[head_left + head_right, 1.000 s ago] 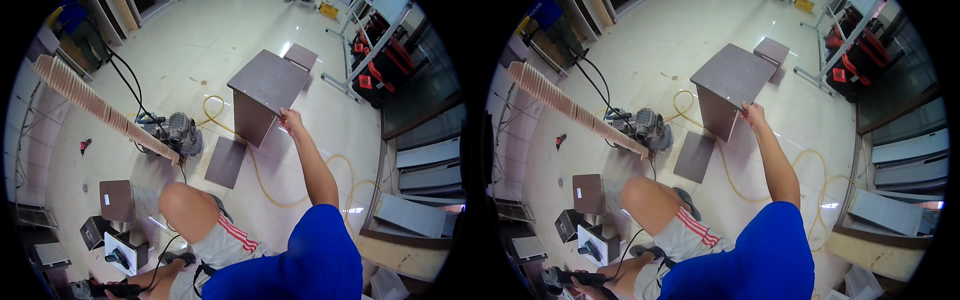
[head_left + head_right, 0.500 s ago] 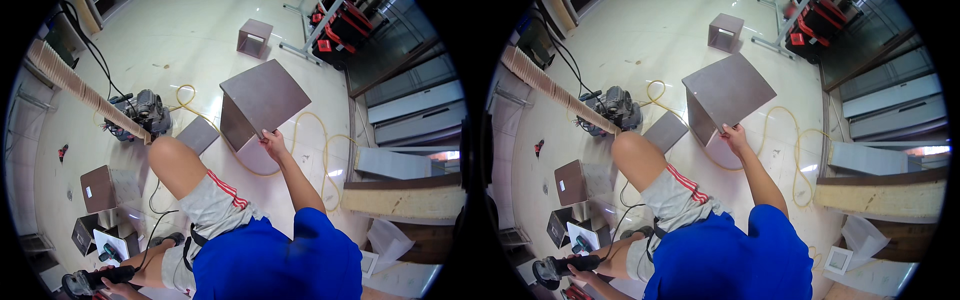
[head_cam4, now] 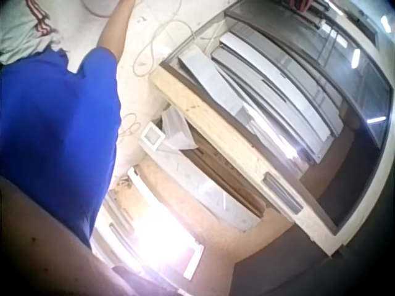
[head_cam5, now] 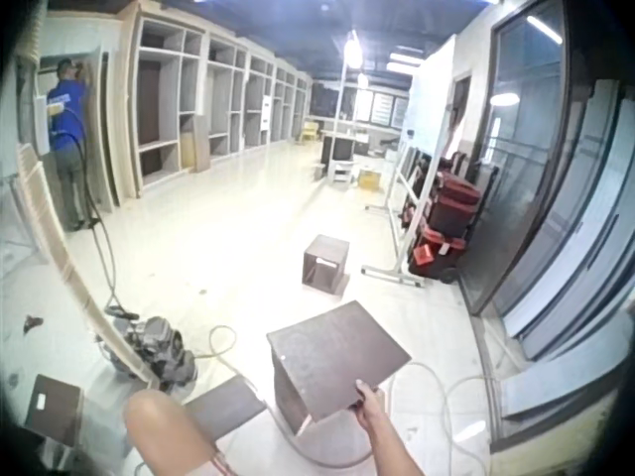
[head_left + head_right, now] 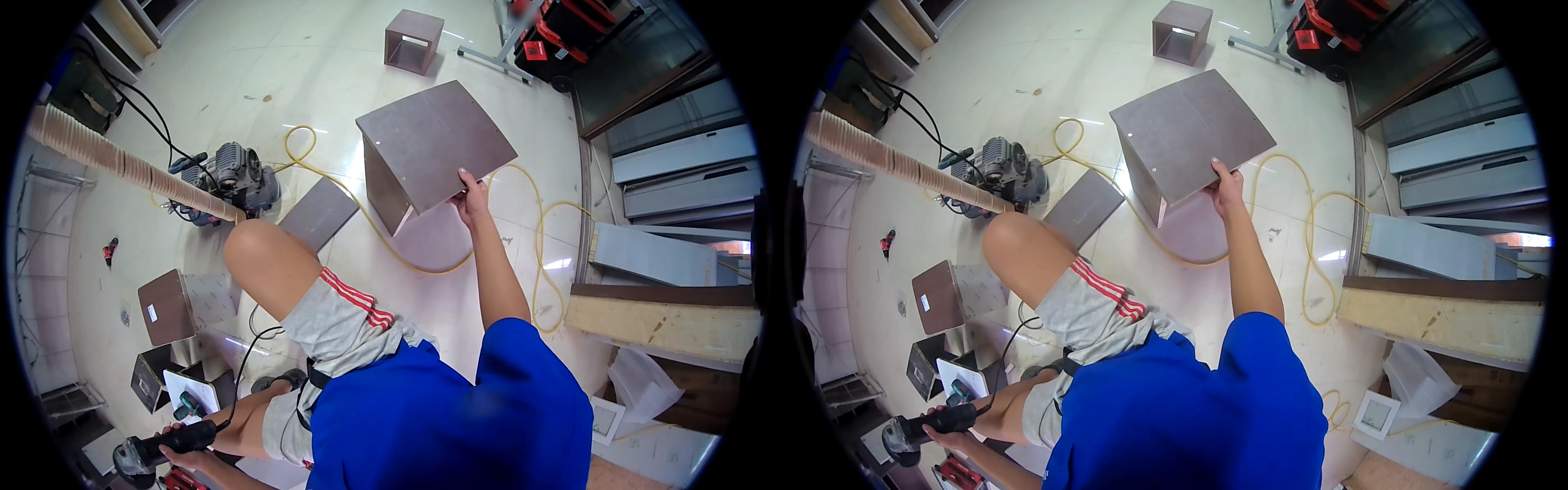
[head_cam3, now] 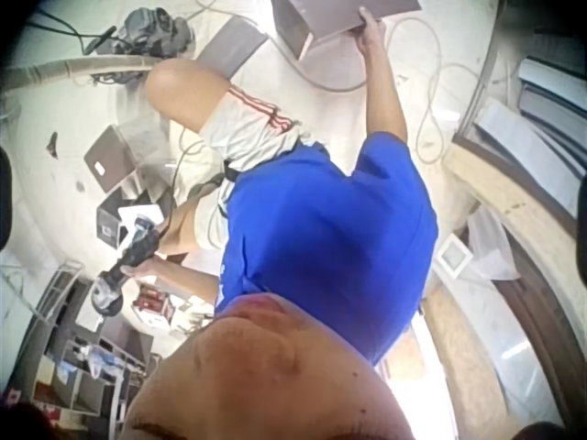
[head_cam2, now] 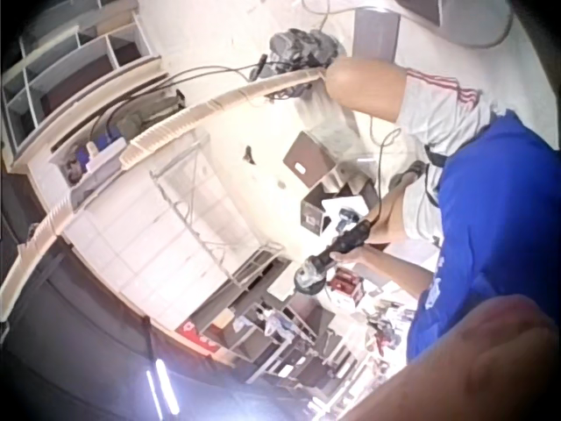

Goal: The person sits on the floor and uses an angle grinder with a sanding disc to smooth the edges of a rectangular wooden board. They hold the board with one hand and operate the tool with the other, moving along the edges. The person then sets the board aside and picks up a small wooden box to sand its edges.

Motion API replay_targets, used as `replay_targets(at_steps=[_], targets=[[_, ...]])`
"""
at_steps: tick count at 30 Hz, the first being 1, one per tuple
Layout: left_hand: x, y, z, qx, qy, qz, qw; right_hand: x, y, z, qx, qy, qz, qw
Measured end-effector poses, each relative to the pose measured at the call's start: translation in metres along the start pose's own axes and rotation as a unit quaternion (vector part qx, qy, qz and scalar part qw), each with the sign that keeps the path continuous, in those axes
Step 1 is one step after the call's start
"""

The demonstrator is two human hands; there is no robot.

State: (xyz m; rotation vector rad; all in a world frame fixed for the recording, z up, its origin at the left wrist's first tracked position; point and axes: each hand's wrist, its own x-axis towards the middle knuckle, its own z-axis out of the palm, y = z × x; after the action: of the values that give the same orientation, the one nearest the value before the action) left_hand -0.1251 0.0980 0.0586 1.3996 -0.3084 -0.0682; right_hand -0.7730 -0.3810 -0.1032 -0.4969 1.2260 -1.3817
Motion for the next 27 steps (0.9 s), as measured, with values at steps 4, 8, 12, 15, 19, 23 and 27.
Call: replay_targets(at_steps=[4, 8, 12, 15, 19, 23, 27], targets=[[0.008, -0.005, -0.017, -0.045, 0.018, -0.033, 0.998, 0.030, 0.000, 0.033, 0.031, -0.010, -0.043, 0.999], [0.014, -0.021, -0.050, -0.047, 0.006, -0.038, 0.998, 0.047, -0.045, 0.094, -0.019, 0.020, -0.027, 0.999], [0.015, -0.043, -0.103, -0.067, -0.045, -0.018, 0.997, 0.044, -0.071, 0.116, -0.082, 0.034, -0.022, 0.996], [0.024, -0.018, -0.069, 0.036, -0.069, 0.123, 0.989, 0.034, -0.099, 0.090, -0.093, -0.049, -0.016, 0.994], [0.075, 0.042, -0.073, 0.140, -0.080, 0.269, 0.950, -0.016, -0.115, 0.128, -0.093, -0.078, -0.078, 0.989], [0.103, 0.137, -0.096, 0.265, -0.049, 0.344, 0.899, -0.040, -0.147, 0.155, -0.086, -0.127, -0.092, 0.984], [0.093, 0.154, -0.065, 0.178, 0.022, 0.307, 0.935, -0.041, -0.183, 0.191, -0.086, -0.142, -0.153, 0.974]])
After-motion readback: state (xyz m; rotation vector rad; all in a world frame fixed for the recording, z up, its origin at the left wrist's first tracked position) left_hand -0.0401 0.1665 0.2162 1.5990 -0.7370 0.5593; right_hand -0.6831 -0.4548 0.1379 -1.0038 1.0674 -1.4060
